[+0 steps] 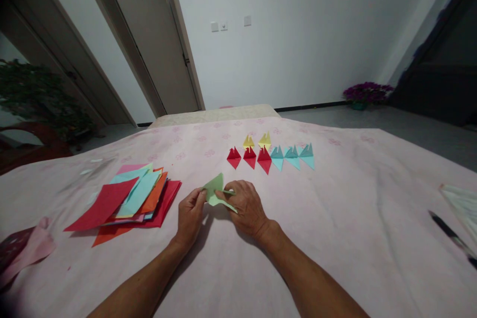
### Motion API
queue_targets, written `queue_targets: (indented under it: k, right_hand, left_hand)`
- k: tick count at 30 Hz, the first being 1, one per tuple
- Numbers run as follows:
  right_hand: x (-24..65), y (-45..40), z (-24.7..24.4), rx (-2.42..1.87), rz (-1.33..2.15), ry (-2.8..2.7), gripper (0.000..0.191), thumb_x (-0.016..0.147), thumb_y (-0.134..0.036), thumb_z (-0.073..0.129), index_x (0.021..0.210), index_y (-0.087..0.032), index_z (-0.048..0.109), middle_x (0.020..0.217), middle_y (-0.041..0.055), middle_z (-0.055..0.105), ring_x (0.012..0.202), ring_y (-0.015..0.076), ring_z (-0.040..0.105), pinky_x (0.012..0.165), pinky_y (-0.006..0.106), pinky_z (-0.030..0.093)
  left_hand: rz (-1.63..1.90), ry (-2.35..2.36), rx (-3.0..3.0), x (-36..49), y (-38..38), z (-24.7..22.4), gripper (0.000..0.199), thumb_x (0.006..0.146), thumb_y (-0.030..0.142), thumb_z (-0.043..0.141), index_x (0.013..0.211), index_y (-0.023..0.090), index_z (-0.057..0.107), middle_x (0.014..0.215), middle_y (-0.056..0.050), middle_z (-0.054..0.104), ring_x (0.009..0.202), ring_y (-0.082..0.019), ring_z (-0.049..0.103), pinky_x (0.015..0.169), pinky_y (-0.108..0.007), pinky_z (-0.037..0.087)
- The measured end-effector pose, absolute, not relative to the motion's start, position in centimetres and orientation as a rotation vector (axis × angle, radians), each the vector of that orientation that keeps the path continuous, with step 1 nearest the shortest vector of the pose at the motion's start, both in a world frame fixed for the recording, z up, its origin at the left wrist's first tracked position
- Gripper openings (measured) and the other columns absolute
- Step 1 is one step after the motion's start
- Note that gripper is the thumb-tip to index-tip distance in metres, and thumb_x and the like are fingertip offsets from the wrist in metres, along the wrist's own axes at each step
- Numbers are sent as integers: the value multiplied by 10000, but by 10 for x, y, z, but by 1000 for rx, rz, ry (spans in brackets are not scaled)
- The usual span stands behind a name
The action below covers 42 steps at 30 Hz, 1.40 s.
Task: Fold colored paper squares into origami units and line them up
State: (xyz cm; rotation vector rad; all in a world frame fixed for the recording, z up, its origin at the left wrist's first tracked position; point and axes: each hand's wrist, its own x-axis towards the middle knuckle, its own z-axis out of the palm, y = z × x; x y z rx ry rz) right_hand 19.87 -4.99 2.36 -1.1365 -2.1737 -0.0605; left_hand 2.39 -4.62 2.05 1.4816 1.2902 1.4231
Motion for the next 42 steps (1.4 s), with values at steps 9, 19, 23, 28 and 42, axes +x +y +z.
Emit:
queue_targets:
  k: [9, 19, 23, 28, 42]
  right_hand:
    - [206, -47, 15, -1177, -77, -2136, 434, 886, -288, 614, 1320, -268, 600, 1005, 93, 605, 926, 257, 487, 817, 386, 385]
    - [211, -40, 8, -1165, 100, -1986, 491, 836, -206, 625, 1326, -231, 597, 1125, 123, 645, 991, 270, 559, 864, 424, 478]
    - [210, -39, 9, -1154, 271, -1862, 411, 854, -223, 604, 1261, -256, 651, 1130, 99, 669, 1024, 257, 596, 889, 422, 501]
    - [208, -40, 12, -1126, 599, -1699, 361, 893, -358, 595, 1230, -259, 676, 1183, 92, 669, 1071, 252, 616, 950, 450, 479]
    - [197, -37, 22, -978, 1284, -1162, 553, 889, -612, 548, 1146, -153, 717, 976, 98, 754, 831, 241, 682, 760, 349, 497]
  left_hand:
    - [1411, 1211, 1300, 22, -42, 14, 358, 893, 471, 547, 754, 158, 651, 680, -3, 599, 681, -162, 549, 662, -252, 441]
    - [1363, 982, 1395, 26, -45, 17, 396, 880, 430, 595, 1172, 184, 697, 1219, -116, 688, 1134, -261, 621, 1004, -379, 457]
    - [1325, 948, 1405, 29, -44, 9, 458, 790, 282, 710, 1239, 210, 650, 1237, -102, 684, 1131, -249, 633, 1035, -410, 451]
    - [1308, 868, 1254, 37, -46, 5, 473, 778, 241, 722, 1241, 203, 628, 1262, -123, 667, 1122, -258, 643, 943, -408, 518]
    - [1404, 958, 1126, 44, -43, 10, 351, 755, 247, 745, 1088, 178, 658, 1088, -88, 711, 903, -181, 679, 811, -311, 540]
